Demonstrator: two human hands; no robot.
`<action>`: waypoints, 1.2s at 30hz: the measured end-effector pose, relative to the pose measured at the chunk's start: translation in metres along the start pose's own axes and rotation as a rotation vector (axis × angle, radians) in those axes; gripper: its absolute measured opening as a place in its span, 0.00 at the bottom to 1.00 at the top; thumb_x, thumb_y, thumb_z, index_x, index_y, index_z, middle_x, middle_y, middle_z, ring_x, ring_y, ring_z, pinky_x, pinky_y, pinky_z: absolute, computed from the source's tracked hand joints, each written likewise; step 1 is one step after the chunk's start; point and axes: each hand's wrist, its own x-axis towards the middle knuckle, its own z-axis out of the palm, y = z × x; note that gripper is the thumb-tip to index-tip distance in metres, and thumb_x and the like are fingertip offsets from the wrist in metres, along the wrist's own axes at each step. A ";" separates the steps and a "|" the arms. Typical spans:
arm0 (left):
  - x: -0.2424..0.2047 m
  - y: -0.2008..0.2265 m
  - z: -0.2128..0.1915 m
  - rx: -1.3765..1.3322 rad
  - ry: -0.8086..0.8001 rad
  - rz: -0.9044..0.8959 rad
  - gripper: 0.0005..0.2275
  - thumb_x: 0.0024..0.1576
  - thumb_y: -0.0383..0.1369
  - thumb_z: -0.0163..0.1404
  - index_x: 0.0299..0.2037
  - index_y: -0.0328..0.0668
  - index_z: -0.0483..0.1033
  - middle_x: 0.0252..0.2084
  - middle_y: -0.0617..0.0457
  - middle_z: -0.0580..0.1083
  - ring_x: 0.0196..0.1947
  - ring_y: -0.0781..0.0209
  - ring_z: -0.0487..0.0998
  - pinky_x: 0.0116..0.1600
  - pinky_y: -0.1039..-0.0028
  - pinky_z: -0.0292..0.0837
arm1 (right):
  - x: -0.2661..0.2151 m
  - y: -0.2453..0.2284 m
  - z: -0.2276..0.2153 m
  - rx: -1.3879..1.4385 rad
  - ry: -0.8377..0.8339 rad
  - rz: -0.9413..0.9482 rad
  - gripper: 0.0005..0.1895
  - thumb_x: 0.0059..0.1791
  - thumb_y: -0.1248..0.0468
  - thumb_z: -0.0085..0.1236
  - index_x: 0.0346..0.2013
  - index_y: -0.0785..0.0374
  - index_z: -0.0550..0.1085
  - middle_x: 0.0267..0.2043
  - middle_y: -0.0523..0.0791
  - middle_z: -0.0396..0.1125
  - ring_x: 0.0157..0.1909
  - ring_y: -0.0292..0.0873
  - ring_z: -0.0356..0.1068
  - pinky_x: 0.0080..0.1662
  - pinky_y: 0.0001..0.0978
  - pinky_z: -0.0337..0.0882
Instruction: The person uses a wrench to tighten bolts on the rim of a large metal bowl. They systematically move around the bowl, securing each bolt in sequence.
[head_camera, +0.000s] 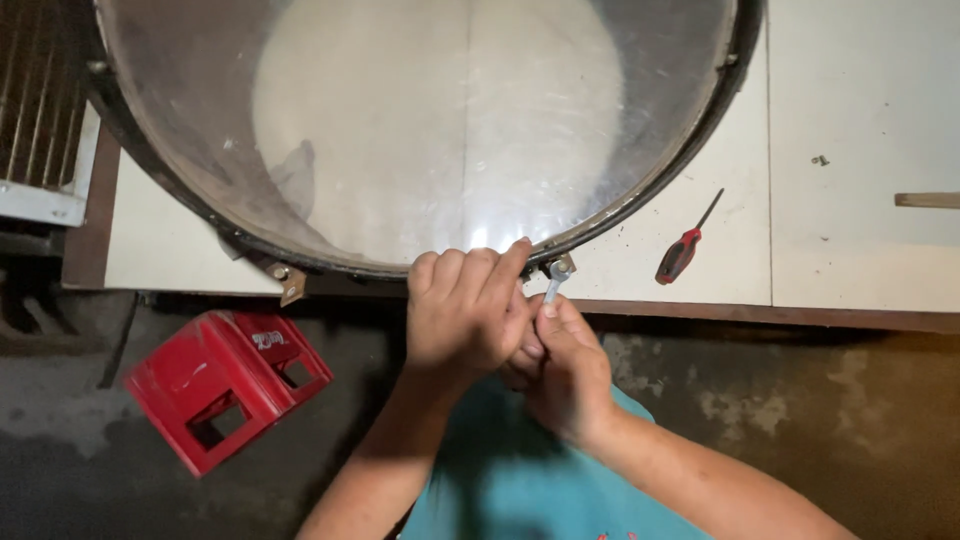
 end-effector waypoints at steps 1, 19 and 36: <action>-0.001 0.000 0.006 0.002 -0.002 -0.009 0.21 0.51 0.45 0.57 0.54 0.50 0.79 0.32 0.57 0.69 0.31 0.54 0.67 0.42 0.62 0.61 | -0.001 -0.001 -0.012 -0.004 -0.001 0.009 0.19 0.58 0.54 0.39 0.25 0.58 0.58 0.17 0.40 0.41 0.18 0.36 0.36 0.23 0.32 0.39; 0.001 -0.002 0.020 -0.016 0.282 0.039 0.14 0.51 0.31 0.48 0.47 0.47 0.80 0.28 0.54 0.65 0.26 0.56 0.66 0.43 0.65 0.68 | 0.031 -0.154 -0.055 -1.419 -0.303 0.095 0.18 0.55 0.59 0.51 0.22 0.61 0.78 0.14 0.39 0.54 0.21 0.37 0.59 0.26 0.30 0.53; 0.002 -0.004 0.020 0.033 0.294 0.082 0.13 0.52 0.32 0.47 0.44 0.49 0.81 0.27 0.56 0.66 0.26 0.59 0.66 0.44 0.67 0.66 | 0.002 -0.039 -0.063 -0.547 0.059 0.061 0.14 0.60 0.63 0.37 0.43 0.68 0.71 0.17 0.42 0.50 0.15 0.37 0.48 0.18 0.26 0.49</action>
